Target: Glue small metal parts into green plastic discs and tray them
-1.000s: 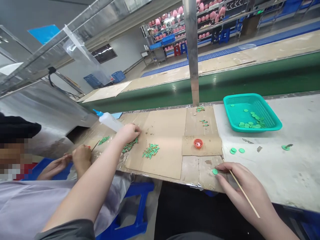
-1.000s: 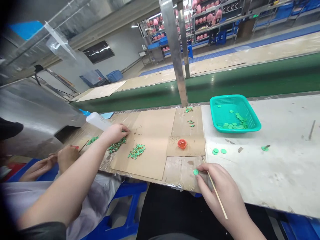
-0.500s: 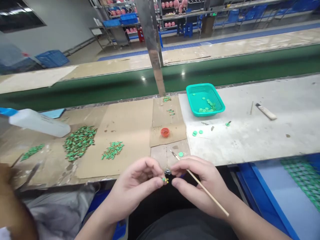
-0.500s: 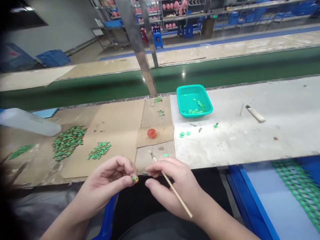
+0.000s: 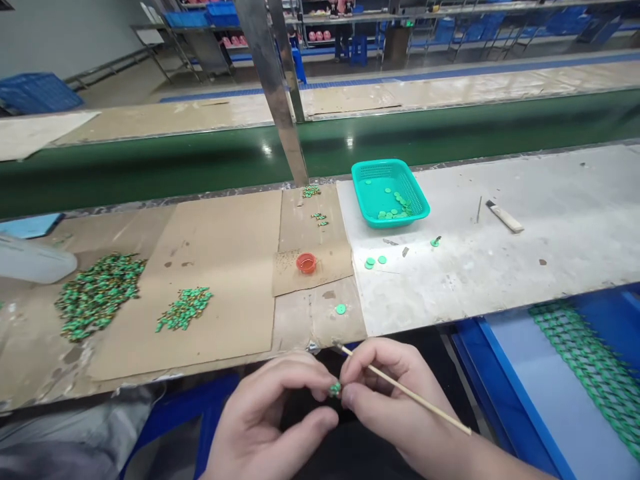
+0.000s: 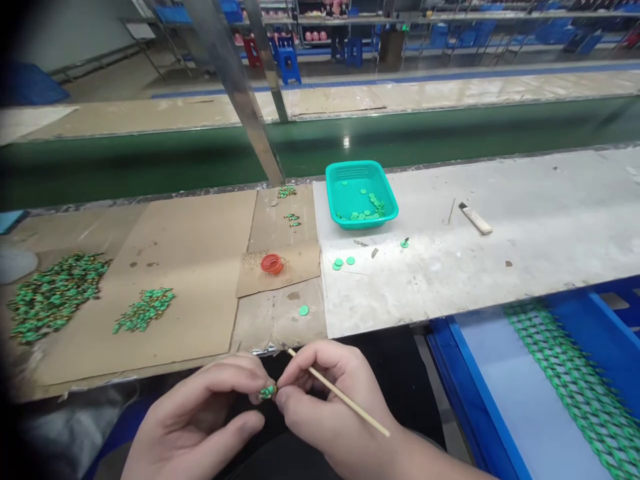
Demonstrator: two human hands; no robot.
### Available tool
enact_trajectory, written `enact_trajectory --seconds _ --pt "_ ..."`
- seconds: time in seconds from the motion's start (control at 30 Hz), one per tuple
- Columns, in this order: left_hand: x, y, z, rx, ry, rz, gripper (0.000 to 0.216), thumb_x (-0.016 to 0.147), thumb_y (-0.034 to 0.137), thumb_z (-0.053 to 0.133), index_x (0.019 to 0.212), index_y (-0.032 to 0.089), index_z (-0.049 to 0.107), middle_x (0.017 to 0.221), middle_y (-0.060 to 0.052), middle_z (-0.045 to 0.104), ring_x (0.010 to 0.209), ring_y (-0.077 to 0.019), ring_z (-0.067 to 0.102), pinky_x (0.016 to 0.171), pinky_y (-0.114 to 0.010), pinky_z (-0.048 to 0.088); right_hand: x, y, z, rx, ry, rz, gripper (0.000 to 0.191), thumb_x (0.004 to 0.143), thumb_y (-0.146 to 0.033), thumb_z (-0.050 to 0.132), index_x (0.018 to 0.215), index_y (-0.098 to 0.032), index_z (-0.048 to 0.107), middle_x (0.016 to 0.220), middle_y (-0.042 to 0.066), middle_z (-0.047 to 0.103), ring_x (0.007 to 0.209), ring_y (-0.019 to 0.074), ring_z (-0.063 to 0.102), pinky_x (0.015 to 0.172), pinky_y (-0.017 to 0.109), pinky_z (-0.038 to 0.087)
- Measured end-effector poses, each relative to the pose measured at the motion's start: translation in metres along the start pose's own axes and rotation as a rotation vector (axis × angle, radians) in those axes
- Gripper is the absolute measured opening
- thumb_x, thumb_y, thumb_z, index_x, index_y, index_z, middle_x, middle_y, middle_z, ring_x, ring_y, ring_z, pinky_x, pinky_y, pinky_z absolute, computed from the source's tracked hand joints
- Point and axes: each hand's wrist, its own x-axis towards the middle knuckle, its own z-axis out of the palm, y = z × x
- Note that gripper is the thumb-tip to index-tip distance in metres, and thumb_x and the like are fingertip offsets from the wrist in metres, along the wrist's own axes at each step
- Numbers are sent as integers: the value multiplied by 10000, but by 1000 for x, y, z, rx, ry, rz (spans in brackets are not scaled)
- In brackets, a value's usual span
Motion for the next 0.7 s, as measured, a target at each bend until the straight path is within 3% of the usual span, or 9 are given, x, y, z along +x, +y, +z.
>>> enact_trajectory --seconds 0.1,0.17,0.33,0.47,0.53,0.7 --pt "-8 -7 13 -67 8 16 135 1114 273 778 1137 384 852 937 -13 853 845 -207 832 740 -314 727 -4 17 -2 67 24 74 77 846 -251 904 870 -224 836 811 24 821 710 160 738 656 238 596" --pt "-9 -12 17 -47 33 28 153 1127 284 771 1195 402 841 971 -5 860 871 -205 831 765 -327 731 -3 24 -3 30 58 48 43 840 -204 870 862 -225 839 828 28 841 724 168 769 673 239 610" --pt "-1 -19 17 89 -13 81 257 1097 204 794 1274 386 837 1005 -8 870 874 -208 830 798 -353 732 8 21 -1 -231 188 -253 137 768 -116 751 748 -251 767 713 -20 815 624 158 781 611 210 605" --pt "7 -22 13 71 -18 52 220 1106 243 782 1230 410 855 971 3 875 865 -218 849 746 -326 736 15 12 -4 -347 198 -374 164 809 -100 720 762 -258 732 709 -32 813 595 145 783 597 194 622" --pt "13 -25 10 106 6 43 164 1111 291 788 1177 415 873 966 20 875 852 -198 851 732 -287 731 19 7 -11 -405 180 -435 174 859 -90 722 826 -260 745 750 -32 821 629 140 799 636 194 646" --pt "40 -38 2 324 141 -30 113 1094 342 826 1118 413 909 1080 48 896 938 -163 872 866 -243 736 42 0 -46 -638 189 -618 246 1069 -82 654 1179 -267 774 1028 22 871 927 175 859 881 276 718"
